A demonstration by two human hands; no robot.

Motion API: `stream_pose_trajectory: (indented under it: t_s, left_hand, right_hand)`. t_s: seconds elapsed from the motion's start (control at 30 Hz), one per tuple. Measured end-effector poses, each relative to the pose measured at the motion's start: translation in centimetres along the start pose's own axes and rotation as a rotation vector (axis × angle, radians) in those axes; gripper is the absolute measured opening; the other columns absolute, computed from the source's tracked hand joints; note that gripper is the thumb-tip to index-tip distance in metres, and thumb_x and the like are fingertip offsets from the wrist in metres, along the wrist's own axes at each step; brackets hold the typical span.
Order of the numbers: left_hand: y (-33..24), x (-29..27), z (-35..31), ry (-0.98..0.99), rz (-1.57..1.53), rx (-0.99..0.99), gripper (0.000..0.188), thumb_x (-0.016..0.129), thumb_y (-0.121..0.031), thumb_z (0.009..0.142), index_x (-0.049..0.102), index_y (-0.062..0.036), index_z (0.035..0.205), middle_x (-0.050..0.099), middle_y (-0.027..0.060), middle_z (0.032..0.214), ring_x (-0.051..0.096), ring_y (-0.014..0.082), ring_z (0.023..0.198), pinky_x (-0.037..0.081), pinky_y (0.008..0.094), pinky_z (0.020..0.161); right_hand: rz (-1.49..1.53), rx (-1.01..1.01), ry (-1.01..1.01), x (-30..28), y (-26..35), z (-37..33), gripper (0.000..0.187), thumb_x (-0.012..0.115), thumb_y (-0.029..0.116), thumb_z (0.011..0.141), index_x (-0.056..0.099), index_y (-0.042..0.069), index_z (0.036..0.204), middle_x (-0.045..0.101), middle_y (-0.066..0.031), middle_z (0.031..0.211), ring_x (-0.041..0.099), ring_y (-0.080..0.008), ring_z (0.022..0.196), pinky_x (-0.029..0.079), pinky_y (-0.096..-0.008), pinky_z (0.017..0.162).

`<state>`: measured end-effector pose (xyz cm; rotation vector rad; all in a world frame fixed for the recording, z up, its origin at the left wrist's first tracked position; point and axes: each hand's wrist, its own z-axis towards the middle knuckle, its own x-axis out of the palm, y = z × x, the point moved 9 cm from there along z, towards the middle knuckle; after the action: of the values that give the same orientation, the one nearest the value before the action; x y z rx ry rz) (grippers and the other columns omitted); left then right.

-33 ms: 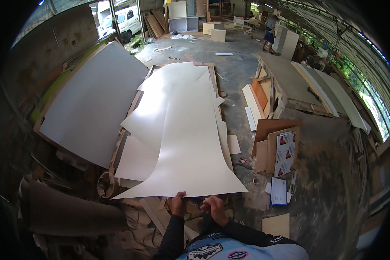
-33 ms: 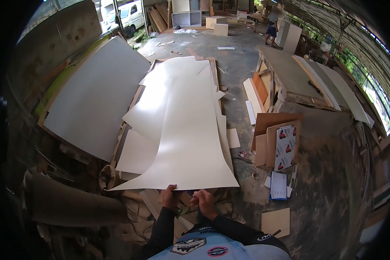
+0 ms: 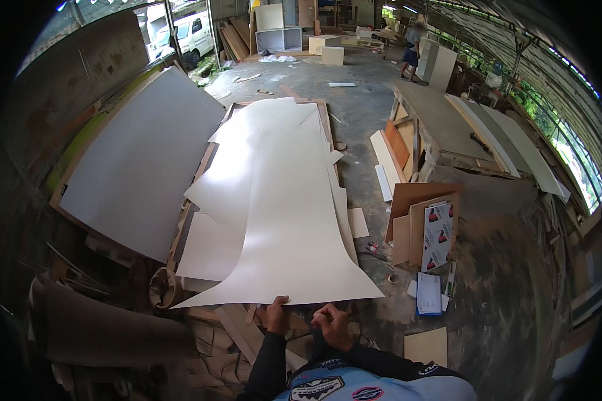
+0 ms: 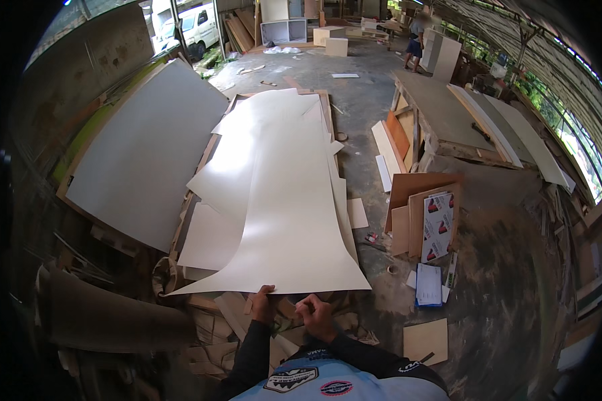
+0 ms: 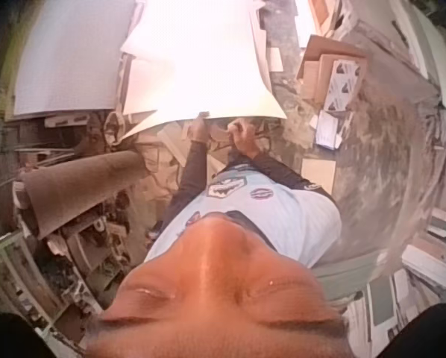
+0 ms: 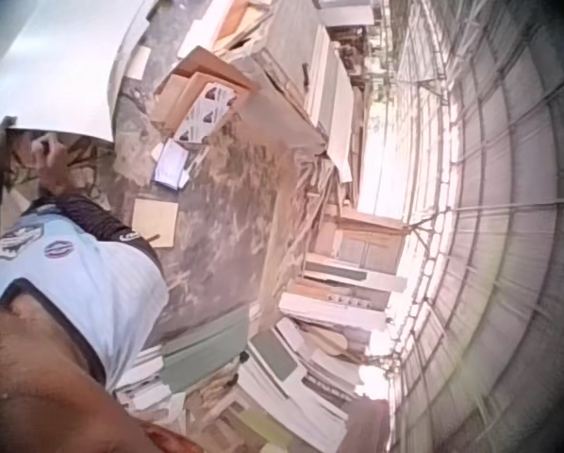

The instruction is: The person picks up and sorts various laminate and plywood sheets from a pile on the floor, moving them to different stacks. The person also uses a hammer and a measuring tape to adjust and measure a wooden piece on a workbench.

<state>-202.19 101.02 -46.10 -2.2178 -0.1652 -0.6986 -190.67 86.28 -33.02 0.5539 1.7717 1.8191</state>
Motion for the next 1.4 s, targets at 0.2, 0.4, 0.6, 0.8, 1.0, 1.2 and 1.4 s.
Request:
stream_pose_trajectory:
  t_s: [0.2, 0.4, 0.6, 0.8, 1.0, 1.2, 1.4]
  left_hand:
    - [-0.5, 7.8, -6.5, 0.141, 0.082, 0.032, 0.025, 0.058, -0.023, 0.086, 0.061, 0.0013, 0.092, 0.060, 0.0063, 0.085, 0.060, 0.0166, 0.078, 0.047, 0.0283, 0.069]
    - [-5.5, 16.9, -13.8, 0.377, 0.145, 0.159, 0.052, 0.044, -0.044, 0.094, 0.055, 0.0021, 0.116, 0.062, 0.0131, 0.104, 0.057, 0.0214, 0.101, 0.039, 0.0353, 0.094]
    - [-4.6, 19.0, -13.0, 0.689, -0.198, 0.106, 0.075, 0.034, -0.059, 0.090, 0.028, -0.0044, 0.141, 0.037, 0.0225, 0.138, 0.035, 0.0370, 0.130, 0.030, 0.0505, 0.103]
    - [3.8, 23.5, -3.2, 0.516, -0.719, -0.446, 0.106, 0.047, -0.076, 0.074, 0.013, -0.0054, 0.145, 0.012, 0.0274, 0.147, 0.019, 0.0457, 0.135, 0.020, 0.0632, 0.107]
    - [2.5, 34.5, 0.3, 0.586, -0.881, -0.430, 0.111, 0.030, -0.088, 0.068, 0.009, -0.0122, 0.147, 0.006, 0.0228, 0.150, 0.009, 0.0456, 0.137, 0.015, 0.0691, 0.105]
    - [3.5, 46.2, -5.2, 0.533, -1.074, -0.428, 0.118, 0.037, -0.088, 0.066, -0.006, -0.0143, 0.147, -0.010, 0.0176, 0.152, -0.010, 0.0475, 0.136, 0.007, 0.0728, 0.102]
    - [-0.4, 59.2, -14.0, 0.975, -1.282, -0.438, 0.122, 0.052, -0.080, 0.066, -0.015, -0.0151, 0.145, -0.021, 0.0118, 0.151, -0.017, 0.0429, 0.136, -0.001, 0.0728, 0.102]
  right_hand:
    - [-1.023, -0.670, 0.033, 1.0, 14.3, -1.2, 0.040, 0.062, 0.009, 0.064, 0.057, 0.007, 0.103, 0.061, -0.0075, 0.098, 0.060, -0.0235, 0.091, 0.043, -0.0356, 0.083]
    - [-1.137, -0.689, 0.067, -1.9, 14.8, 2.8, 0.021, 0.063, 0.010, 0.065, 0.060, 0.008, 0.086, 0.062, -0.0049, 0.078, 0.063, -0.0210, 0.076, 0.047, -0.0353, 0.068]
    - [-1.016, -1.003, -0.182, -5.8, 31.0, 4.8, 0.013, 0.066, 0.018, 0.075, 0.058, 0.008, 0.077, 0.061, -0.0044, 0.069, 0.063, -0.0220, 0.068, 0.046, -0.0335, 0.060]
    - [-1.052, -1.065, -0.483, -15.8, 48.0, 1.4, 0.023, 0.071, 0.029, 0.074, 0.062, 0.007, 0.077, 0.060, -0.0076, 0.062, 0.061, -0.0262, 0.060, 0.044, -0.0387, 0.055]
    - [-1.039, -1.165, -0.826, -30.5, 58.1, -5.8, 0.039, 0.078, 0.038, 0.067, 0.070, 0.007, 0.092, 0.060, -0.0054, 0.059, 0.062, -0.0220, 0.060, 0.045, -0.0372, 0.059]
    - [-1.010, -1.161, -0.943, -44.5, 60.0, -11.9, 0.047, 0.080, 0.041, 0.064, 0.070, 0.007, 0.095, 0.062, -0.0025, 0.061, 0.062, -0.0229, 0.064, 0.047, -0.0394, 0.067]
    - [-0.749, -1.171, -1.111, -62.3, 60.2, -16.9, 0.033, 0.082, 0.023, 0.067, 0.060, -0.001, 0.073, 0.057, -0.0134, 0.060, 0.053, -0.0216, 0.055, 0.044, -0.0359, 0.056]
